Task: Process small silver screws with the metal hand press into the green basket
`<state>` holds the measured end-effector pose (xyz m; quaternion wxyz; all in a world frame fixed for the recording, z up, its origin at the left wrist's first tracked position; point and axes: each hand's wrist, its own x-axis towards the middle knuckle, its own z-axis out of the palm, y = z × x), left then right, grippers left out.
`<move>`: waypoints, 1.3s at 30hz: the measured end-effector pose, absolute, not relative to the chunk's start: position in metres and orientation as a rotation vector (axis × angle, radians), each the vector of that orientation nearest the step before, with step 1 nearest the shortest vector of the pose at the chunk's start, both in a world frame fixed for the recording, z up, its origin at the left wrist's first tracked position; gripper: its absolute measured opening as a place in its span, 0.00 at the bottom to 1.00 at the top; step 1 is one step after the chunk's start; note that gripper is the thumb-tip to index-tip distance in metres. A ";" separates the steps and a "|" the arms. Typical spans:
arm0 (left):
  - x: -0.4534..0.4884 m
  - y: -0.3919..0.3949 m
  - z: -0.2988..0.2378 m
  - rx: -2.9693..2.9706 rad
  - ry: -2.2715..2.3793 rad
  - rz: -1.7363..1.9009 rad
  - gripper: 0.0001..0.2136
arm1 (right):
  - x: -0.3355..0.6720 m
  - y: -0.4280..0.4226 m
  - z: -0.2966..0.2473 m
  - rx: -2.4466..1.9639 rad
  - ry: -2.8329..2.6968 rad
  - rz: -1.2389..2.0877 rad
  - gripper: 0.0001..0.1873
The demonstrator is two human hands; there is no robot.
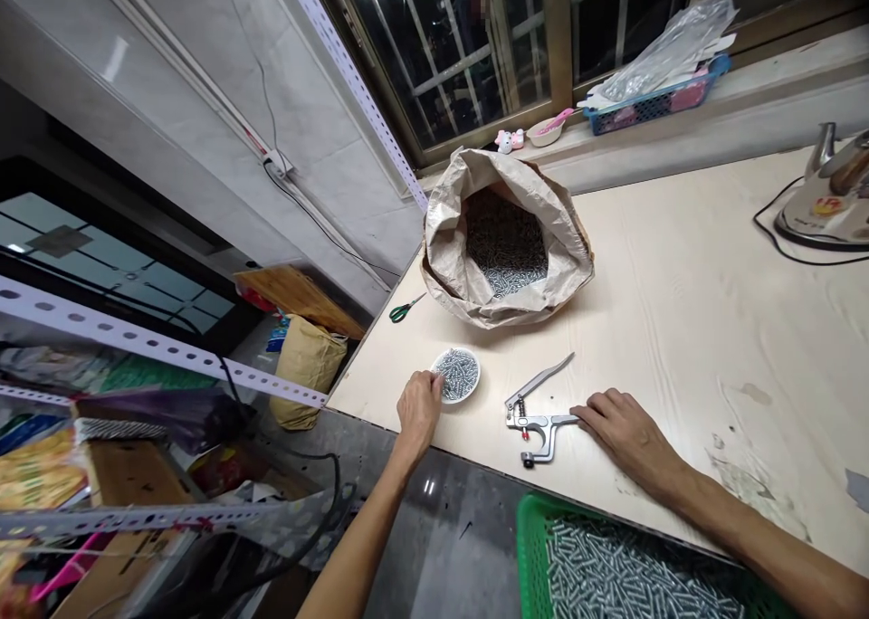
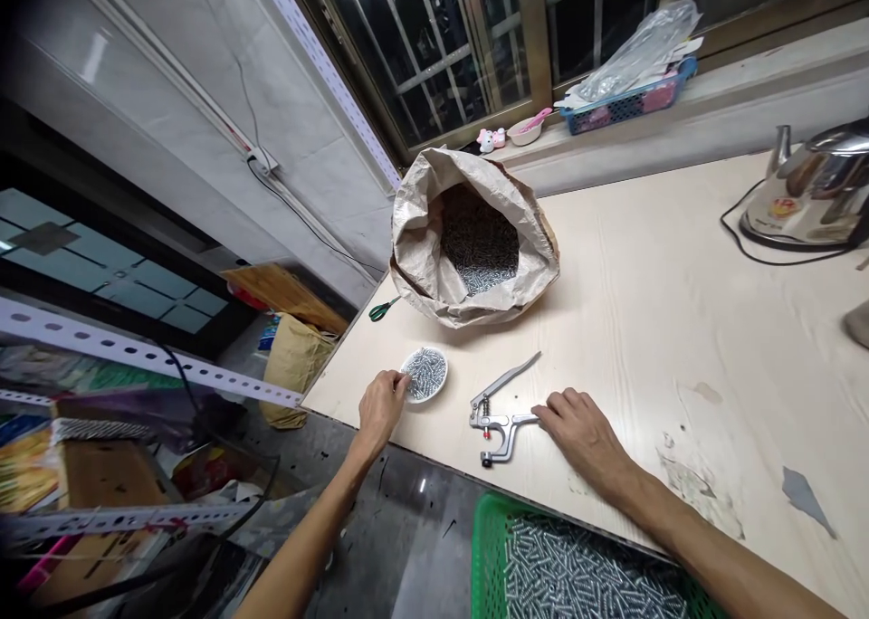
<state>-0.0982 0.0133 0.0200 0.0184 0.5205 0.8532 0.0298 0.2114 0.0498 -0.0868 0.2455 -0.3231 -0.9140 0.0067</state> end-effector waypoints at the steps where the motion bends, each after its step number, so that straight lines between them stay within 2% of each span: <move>1: -0.097 0.012 0.019 1.589 2.659 0.098 0.13 | 0.211 0.050 -0.087 -0.884 -2.496 0.021 0.12; 11: -0.095 0.016 0.008 1.454 2.695 0.182 0.12 | 0.210 0.050 -0.092 -0.864 -2.446 -0.014 0.13; 32: -0.093 0.013 -0.005 1.598 2.692 0.144 0.10 | 0.210 0.049 -0.090 -0.863 -2.439 -0.037 0.13; 35: -0.093 0.013 -0.002 1.661 2.690 0.278 0.08 | 0.209 0.049 -0.090 -0.868 -2.438 -0.034 0.12; 39: -0.084 0.008 0.010 1.583 2.502 0.723 0.04 | 0.208 0.049 -0.087 -0.889 -2.443 -0.027 0.11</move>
